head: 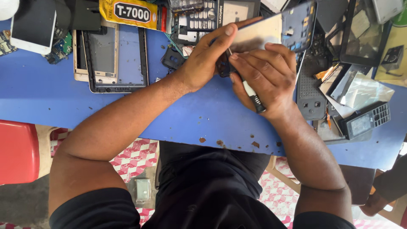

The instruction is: The person uses a screwdriver to remove screws from a smartphone back cover, separates the cover from the chassis, and then handles a yellow plastic frame. The work occurs on a cluttered blue workbench with various phone parts and tools.

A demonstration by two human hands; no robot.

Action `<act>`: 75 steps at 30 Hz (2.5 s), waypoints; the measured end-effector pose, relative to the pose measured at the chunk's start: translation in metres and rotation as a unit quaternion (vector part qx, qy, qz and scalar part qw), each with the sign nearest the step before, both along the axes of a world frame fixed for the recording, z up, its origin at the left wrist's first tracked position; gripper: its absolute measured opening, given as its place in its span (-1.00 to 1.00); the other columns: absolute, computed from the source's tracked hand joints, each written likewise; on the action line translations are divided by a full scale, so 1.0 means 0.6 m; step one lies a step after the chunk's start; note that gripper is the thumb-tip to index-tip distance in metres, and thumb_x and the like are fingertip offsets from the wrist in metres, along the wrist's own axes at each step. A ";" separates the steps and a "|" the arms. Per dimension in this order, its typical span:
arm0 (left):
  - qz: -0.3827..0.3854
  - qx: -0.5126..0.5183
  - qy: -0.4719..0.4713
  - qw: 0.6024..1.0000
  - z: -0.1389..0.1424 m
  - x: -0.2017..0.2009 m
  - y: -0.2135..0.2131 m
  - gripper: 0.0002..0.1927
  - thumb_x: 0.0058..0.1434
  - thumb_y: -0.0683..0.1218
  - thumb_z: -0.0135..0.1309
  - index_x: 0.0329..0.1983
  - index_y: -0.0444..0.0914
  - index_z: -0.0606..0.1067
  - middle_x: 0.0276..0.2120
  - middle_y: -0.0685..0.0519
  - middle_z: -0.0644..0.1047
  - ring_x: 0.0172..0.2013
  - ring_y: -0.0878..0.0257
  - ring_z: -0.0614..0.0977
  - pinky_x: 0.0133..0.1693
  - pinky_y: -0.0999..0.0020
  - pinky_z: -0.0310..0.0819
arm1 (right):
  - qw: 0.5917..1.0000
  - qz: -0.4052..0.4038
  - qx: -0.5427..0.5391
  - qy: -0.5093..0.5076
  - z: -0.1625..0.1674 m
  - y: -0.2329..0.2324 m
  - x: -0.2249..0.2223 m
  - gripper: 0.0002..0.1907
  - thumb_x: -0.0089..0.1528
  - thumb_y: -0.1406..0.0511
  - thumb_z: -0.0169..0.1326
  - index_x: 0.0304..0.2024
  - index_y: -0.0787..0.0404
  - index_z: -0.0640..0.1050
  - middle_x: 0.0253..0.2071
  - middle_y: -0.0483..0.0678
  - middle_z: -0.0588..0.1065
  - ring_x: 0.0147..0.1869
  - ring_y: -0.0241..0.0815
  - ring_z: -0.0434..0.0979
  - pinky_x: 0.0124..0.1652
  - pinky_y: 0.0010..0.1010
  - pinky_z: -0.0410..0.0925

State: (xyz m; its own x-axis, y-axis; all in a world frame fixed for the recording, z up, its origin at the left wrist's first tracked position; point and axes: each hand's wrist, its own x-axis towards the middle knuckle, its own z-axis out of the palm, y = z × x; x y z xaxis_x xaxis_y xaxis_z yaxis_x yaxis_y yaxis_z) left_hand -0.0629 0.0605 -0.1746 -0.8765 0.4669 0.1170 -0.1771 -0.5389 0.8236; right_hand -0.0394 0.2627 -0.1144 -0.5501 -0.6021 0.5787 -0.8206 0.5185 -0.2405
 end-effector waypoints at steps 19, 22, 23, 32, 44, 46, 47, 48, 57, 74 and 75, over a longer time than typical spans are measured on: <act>0.011 -0.099 0.040 0.994 -0.011 -0.001 0.004 -0.43 0.57 0.17 -0.25 0.44 -0.29 0.34 0.04 0.02 0.60 0.09 0.35 0.63 0.17 0.41 0.62 | 0.992 0.057 -0.036 -0.106 0.031 0.008 -0.020 -0.80 0.12 0.43 0.28 -0.19 0.23 0.64 -0.26 -0.06 0.60 -0.15 -0.11 0.61 0.20 -0.11 0.36; 0.044 -0.089 0.041 0.994 -0.017 -0.001 0.009 -0.53 0.59 0.04 -0.10 0.41 -0.33 0.36 0.14 -0.05 0.58 0.15 0.30 0.60 0.23 0.36 0.57 | 0.986 0.071 -0.033 -0.150 0.023 0.017 -0.023 -0.84 0.04 0.41 0.25 -0.31 0.16 0.65 -0.36 -0.11 0.58 -0.22 -0.15 0.59 0.20 -0.17 0.39; 0.046 -0.072 0.026 0.996 -0.018 -0.001 0.010 -0.55 0.59 0.02 -0.08 0.41 -0.33 0.36 0.14 -0.06 0.58 0.15 0.29 0.60 0.23 0.36 0.57 | 0.986 0.072 -0.031 -0.145 0.018 0.019 -0.022 -0.85 0.07 0.41 0.26 -0.28 0.16 0.66 -0.34 -0.11 0.58 -0.22 -0.15 0.59 0.20 -0.19 0.39; 0.069 -0.005 -0.061 0.996 -0.015 -0.001 0.006 -0.55 0.51 0.01 -0.06 0.37 -0.29 0.33 0.01 -0.08 0.58 0.00 0.20 0.68 0.01 0.21 0.74 | 0.992 -0.047 -0.042 -0.112 0.015 0.046 -0.040 -0.89 0.16 0.41 0.23 -0.24 0.23 0.67 -0.34 -0.03 0.59 -0.23 -0.10 0.57 -0.02 -0.34 0.41; 0.094 -0.060 -0.005 0.994 -0.007 0.000 0.004 -0.52 0.53 0.04 -0.12 0.42 -0.25 0.29 0.14 -0.03 0.52 0.12 0.26 0.64 0.07 0.25 0.68 | 0.980 -0.071 -0.082 -0.167 -0.001 0.064 -0.044 -0.87 0.28 0.48 0.20 -0.12 0.34 0.69 -0.25 0.07 0.62 -0.26 -0.13 0.63 -0.20 -0.41 0.46; 0.100 -0.057 0.019 0.993 -0.007 0.002 0.004 -0.53 0.53 0.05 -0.12 0.40 -0.24 0.29 0.17 -0.01 0.52 0.10 0.28 0.65 0.08 0.30 0.71 | 0.982 -0.036 -0.072 -0.170 -0.010 0.068 -0.041 -0.89 0.27 0.48 0.21 -0.15 0.34 0.68 -0.27 0.07 0.62 -0.26 -0.13 0.63 -0.19 -0.41 0.45; 0.130 -0.099 0.075 0.984 -0.007 0.003 0.004 -0.55 0.57 0.05 -0.13 0.41 -0.23 0.31 0.20 -0.01 0.53 0.15 0.28 0.62 0.16 0.32 0.65 | 0.982 -0.016 -0.067 -0.173 -0.014 0.067 -0.038 -0.90 0.27 0.47 0.22 -0.16 0.34 0.67 -0.28 0.07 0.61 -0.26 -0.12 0.63 -0.19 -0.41 0.45; 0.158 -0.140 0.130 0.969 -0.007 0.004 0.003 -0.57 0.61 0.05 -0.14 0.42 -0.22 0.32 0.22 -0.01 0.53 0.20 0.28 0.60 0.24 0.33 0.58 | 0.982 0.007 -0.060 -0.178 -0.021 0.061 -0.033 -0.91 0.26 0.47 0.22 -0.18 0.35 0.66 -0.30 0.06 0.61 -0.26 -0.12 0.63 -0.19 -0.41 0.46; 0.157 -0.194 0.148 0.957 -0.005 0.012 0.002 -0.58 0.62 0.02 -0.16 0.46 -0.22 0.32 0.28 0.01 0.54 0.23 0.30 0.63 0.25 0.38 0.65 | 0.970 -0.033 -0.091 -0.225 -0.002 0.052 -0.039 -0.88 0.30 0.51 0.16 -0.13 0.36 0.66 -0.26 0.04 0.64 -0.24 -0.22 0.65 -0.15 -0.48 0.47; 0.187 -0.228 0.233 0.927 0.002 0.013 0.006 -0.66 0.71 -0.01 -0.14 0.41 -0.25 0.35 0.29 -0.04 0.53 0.31 0.23 0.55 0.39 0.33 0.43 | 0.949 -0.014 -0.093 -0.301 0.007 0.014 -0.013 -0.89 0.31 0.51 0.21 -0.11 0.39 0.66 -0.20 0.05 0.64 -0.17 -0.28 0.66 -0.15 -0.49 0.50; 0.189 -0.232 0.233 0.925 0.002 0.013 0.006 -0.66 0.71 -0.02 -0.14 0.41 -0.25 0.35 0.28 -0.04 0.53 0.30 0.23 0.56 0.38 0.33 0.42 | 0.939 -0.032 -0.107 -0.326 0.008 0.022 -0.018 -0.89 0.34 0.51 0.20 -0.09 0.39 0.66 -0.20 0.04 0.64 -0.19 -0.29 0.65 -0.17 -0.50 0.49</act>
